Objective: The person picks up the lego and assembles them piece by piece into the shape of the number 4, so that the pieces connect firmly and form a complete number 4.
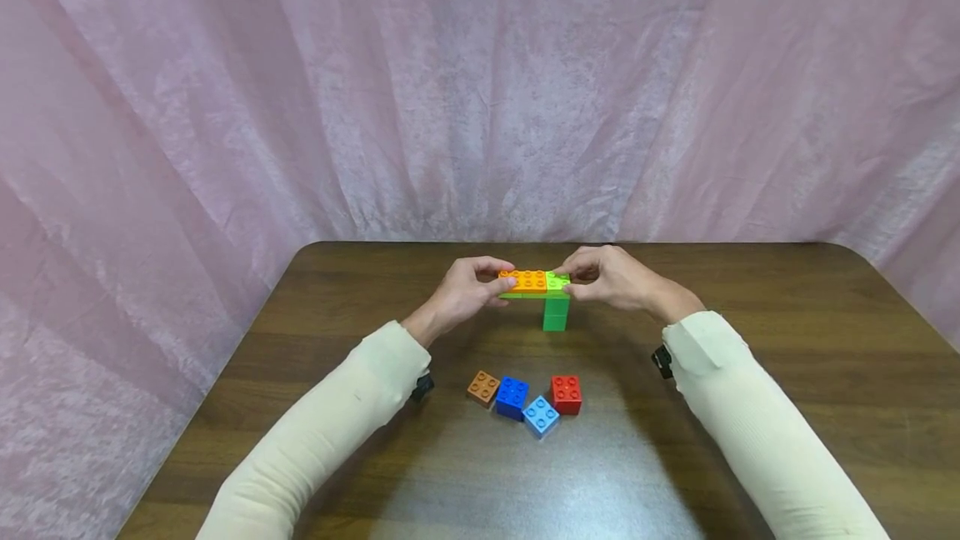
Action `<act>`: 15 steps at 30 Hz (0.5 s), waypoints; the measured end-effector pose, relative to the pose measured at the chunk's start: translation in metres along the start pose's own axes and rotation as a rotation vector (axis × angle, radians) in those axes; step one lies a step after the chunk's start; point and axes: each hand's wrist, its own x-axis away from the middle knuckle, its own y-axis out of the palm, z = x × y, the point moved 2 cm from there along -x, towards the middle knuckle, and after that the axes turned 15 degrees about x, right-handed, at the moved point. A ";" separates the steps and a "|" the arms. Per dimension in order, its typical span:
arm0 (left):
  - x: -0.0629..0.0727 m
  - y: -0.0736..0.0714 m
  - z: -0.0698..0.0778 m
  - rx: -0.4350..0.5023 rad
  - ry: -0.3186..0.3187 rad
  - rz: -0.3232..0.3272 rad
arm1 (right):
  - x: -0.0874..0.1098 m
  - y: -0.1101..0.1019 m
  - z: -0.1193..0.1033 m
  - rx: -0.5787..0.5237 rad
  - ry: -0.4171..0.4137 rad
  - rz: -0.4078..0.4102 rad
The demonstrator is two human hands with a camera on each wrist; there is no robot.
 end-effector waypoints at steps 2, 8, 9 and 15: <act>0.001 -0.002 0.001 -0.007 -0.001 -0.014 | 0.000 0.001 0.000 0.001 -0.001 0.000; 0.010 -0.009 0.003 -0.083 -0.012 -0.049 | 0.004 0.002 0.002 0.012 0.029 -0.004; 0.013 -0.011 0.003 -0.102 -0.010 -0.047 | 0.004 0.002 0.002 0.012 0.034 -0.004; 0.027 -0.019 0.001 -0.155 0.019 -0.032 | 0.004 0.001 0.003 0.010 0.049 -0.019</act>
